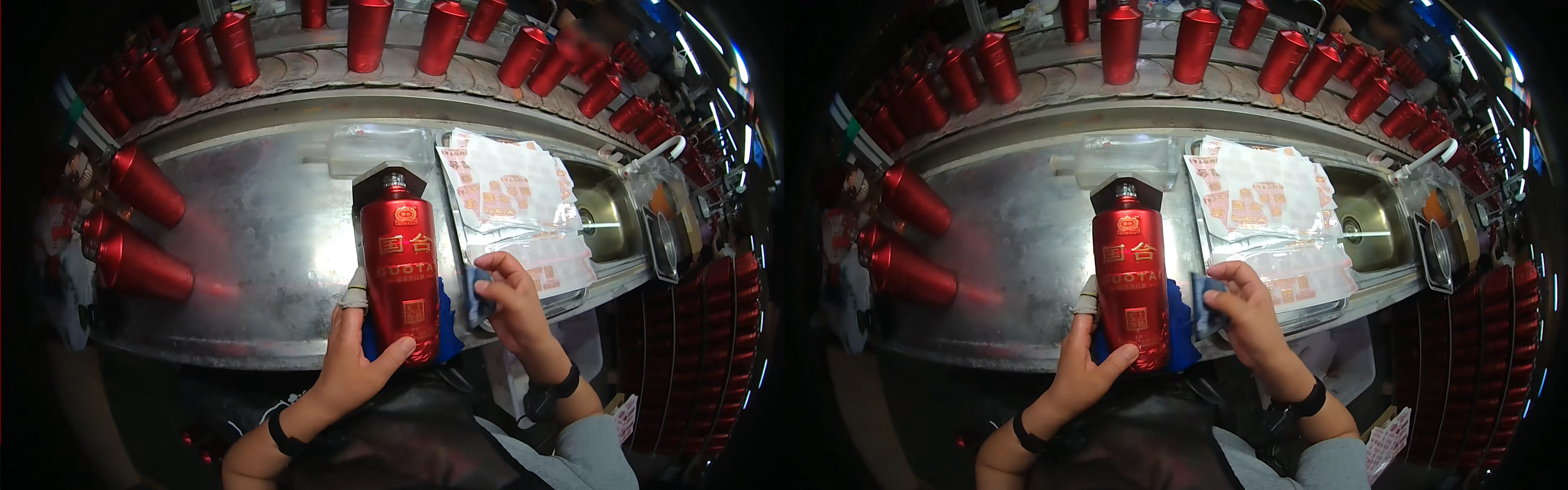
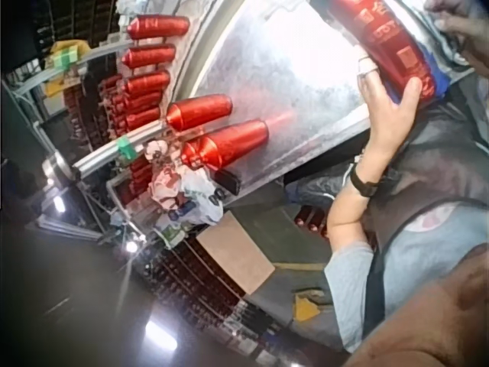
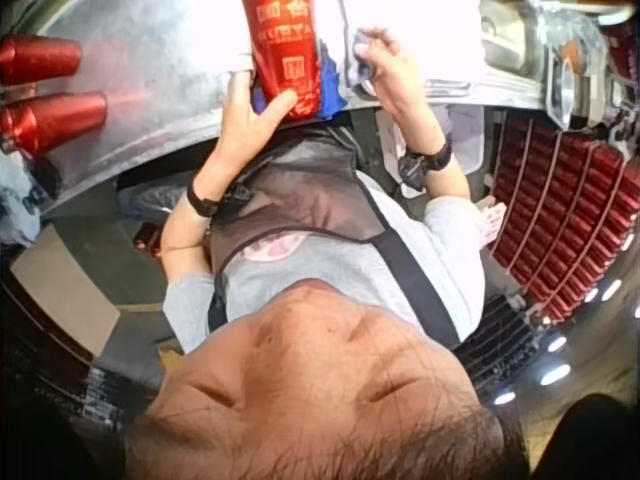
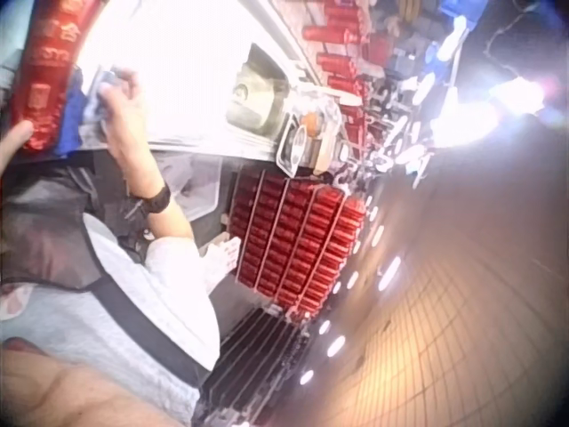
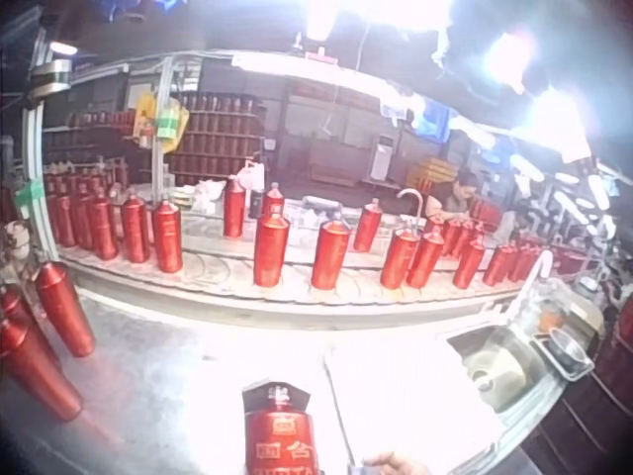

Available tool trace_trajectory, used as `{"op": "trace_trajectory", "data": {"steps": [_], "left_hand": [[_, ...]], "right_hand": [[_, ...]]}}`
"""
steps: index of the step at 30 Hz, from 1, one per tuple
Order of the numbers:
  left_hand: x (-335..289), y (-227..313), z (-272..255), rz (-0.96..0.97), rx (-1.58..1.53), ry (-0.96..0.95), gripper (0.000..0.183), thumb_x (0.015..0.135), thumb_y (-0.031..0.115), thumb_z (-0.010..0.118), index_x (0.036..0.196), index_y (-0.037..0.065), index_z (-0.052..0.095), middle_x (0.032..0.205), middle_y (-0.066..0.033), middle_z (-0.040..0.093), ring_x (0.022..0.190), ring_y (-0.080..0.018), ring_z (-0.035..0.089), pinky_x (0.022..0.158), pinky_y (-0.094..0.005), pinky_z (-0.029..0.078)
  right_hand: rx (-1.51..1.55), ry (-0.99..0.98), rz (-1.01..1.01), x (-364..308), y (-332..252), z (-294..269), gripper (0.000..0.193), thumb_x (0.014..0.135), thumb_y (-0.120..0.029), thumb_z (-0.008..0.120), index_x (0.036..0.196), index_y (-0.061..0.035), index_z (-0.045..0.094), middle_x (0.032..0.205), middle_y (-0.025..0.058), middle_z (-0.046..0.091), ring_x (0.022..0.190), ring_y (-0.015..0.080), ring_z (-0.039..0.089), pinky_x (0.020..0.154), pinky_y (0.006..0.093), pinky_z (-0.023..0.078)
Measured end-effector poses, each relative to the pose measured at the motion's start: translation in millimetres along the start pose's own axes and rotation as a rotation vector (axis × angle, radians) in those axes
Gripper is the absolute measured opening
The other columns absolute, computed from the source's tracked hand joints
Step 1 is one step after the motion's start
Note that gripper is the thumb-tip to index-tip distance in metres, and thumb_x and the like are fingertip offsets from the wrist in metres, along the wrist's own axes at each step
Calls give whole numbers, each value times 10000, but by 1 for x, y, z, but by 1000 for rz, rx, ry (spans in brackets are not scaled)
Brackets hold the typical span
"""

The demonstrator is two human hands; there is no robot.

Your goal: Applying labels to red metal bottles and wiping them clean at an assembly line station.

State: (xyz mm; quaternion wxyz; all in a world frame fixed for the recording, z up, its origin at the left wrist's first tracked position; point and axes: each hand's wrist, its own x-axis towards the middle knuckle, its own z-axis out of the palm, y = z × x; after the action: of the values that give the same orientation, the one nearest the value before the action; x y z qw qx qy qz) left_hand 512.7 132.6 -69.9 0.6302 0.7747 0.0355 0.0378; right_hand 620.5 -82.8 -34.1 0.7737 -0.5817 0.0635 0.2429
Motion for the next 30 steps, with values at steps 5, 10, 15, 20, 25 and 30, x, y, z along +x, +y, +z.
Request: {"op": "trace_trajectory", "data": {"steps": [5, 10, 15, 20, 25, 30], "left_hand": [[0, 0, 0, -3, -14, 19, 935, 807, 300, 746, 1496, -56, 223, 1382, -258, 437, 1267, -378, 419, 1096, -452, 297], [-1, -3, -2, -7, 4, 57, 935, 808, 325, 745, 1487, -65, 233, 1387, -257, 446, 1273, -397, 410, 1103, -461, 283], [3, -1, 0, 19, 41, 7, 920, 816, 249, 750, 1504, -43, 213, 1419, -223, 416, 1308, -323, 412, 1107, -417, 309], [-3, -8, 2, -31, -62, 10, 895, 775, 226, 784, 1476, -25, 286, 1322, -226, 466, 1230, -335, 464, 1065, -430, 349], [-5, -2, 5, -4, -157, -10, 950, 793, 180, 767, 1507, -47, 183, 1418, -217, 407, 1309, -285, 447, 1097, -383, 349], [-2, 0, 1, -11, -331, -90, 884, 865, 171, 677, 1519, -51, 125, 1494, -221, 336, 1381, -270, 357, 1145, -386, 273]], "right_hand": [[-853, -347, -651, -26, -14, 40, 274, 789, -24, 726, 1037, 7, 614, 911, 122, 631, 798, 222, 648, 706, 308, 506], [-975, -145, -972, 10, -26, 54, 241, 781, -5, 718, 1007, 10, 637, 854, 146, 645, 734, 304, 643, 649, 363, 507], [-983, -274, -975, -4, -23, 48, 244, 767, 2, 734, 995, 6, 648, 834, 137, 652, 734, 291, 652, 640, 358, 509], [-942, -460, -934, -15, -34, 50, 227, 782, -17, 746, 985, 2, 647, 866, 137, 660, 777, 265, 665, 666, 333, 517], [-994, -210, -1086, -9, -24, 33, 257, 759, -12, 731, 998, -4, 636, 879, 126, 638, 781, 299, 640, 677, 369, 512], [-990, -539, -1171, -41, -1, 13, 285, 729, -25, 735, 1004, -22, 662, 952, 101, 645, 854, 287, 636, 707, 368, 504]]}}
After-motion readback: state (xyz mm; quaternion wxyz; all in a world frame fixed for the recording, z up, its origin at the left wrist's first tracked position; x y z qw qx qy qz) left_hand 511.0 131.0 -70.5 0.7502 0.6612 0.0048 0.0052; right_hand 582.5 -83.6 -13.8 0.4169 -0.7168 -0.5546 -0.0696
